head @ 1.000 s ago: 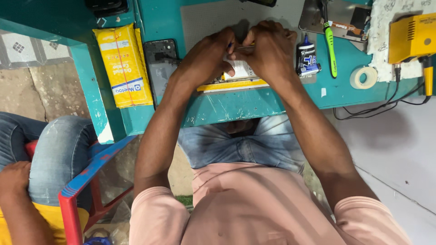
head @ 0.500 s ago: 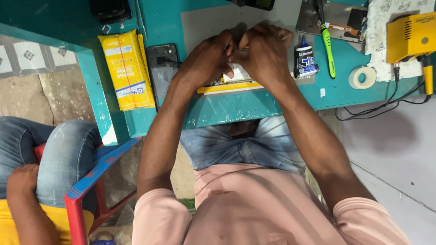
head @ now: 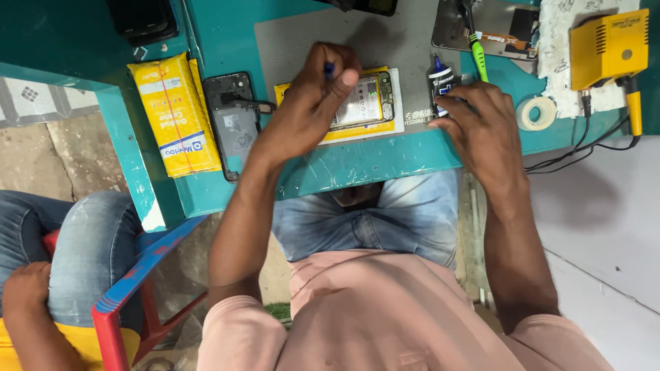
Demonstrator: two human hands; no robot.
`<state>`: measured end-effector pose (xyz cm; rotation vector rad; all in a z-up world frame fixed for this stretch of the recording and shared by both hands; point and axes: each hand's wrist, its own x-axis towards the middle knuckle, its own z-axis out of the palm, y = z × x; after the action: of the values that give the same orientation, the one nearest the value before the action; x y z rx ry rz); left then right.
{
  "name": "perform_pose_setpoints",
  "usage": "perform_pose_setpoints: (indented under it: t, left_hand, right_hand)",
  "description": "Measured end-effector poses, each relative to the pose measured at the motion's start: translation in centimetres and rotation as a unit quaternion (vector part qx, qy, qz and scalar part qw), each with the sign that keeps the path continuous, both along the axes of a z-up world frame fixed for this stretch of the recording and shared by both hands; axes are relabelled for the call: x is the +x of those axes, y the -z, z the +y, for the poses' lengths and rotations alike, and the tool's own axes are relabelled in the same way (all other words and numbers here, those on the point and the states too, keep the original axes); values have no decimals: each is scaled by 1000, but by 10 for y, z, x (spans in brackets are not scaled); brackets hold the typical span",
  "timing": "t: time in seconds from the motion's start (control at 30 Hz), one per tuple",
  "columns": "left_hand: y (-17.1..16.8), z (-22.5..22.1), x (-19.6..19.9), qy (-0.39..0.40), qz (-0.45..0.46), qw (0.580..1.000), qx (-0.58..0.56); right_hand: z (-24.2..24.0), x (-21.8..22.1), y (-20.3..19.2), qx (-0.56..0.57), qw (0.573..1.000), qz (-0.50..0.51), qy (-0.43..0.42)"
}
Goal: The person assembles a mobile phone by placing a battery into the chassis, applying adhesive from a tube to the internal edges, and then pressing the screen assembly onto the frame before checking the display functionality.
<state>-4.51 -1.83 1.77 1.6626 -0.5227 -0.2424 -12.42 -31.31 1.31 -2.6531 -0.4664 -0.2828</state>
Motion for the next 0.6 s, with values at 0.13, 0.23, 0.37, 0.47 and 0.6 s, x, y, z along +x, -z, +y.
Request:
perform_pose_setpoints:
  t: [0.13, 0.23, 0.37, 0.47, 0.6]
  left_hand:
    - [-5, -19, -19, 3, 106, 994, -19]
    - [0, -35, -35, -11, 176, 983, 48]
    - [9, -58, -47, -32, 64, 997, -4]
    - [10, -66, -49, -91, 40, 995, 30]
    - [10, -66, -50, -80, 67, 990, 99]
  right_hand:
    - [-7, -2, -4, -10, 1000, 14, -5]
    - [-7, -4, 1, -7, 1000, -12, 0]
    - [-7, -8, 5, 23, 999, 24, 41]
    - [-11, -8, 4, 68, 993, 90, 44]
    - [-20, 0, 6, 53, 995, 78, 12]
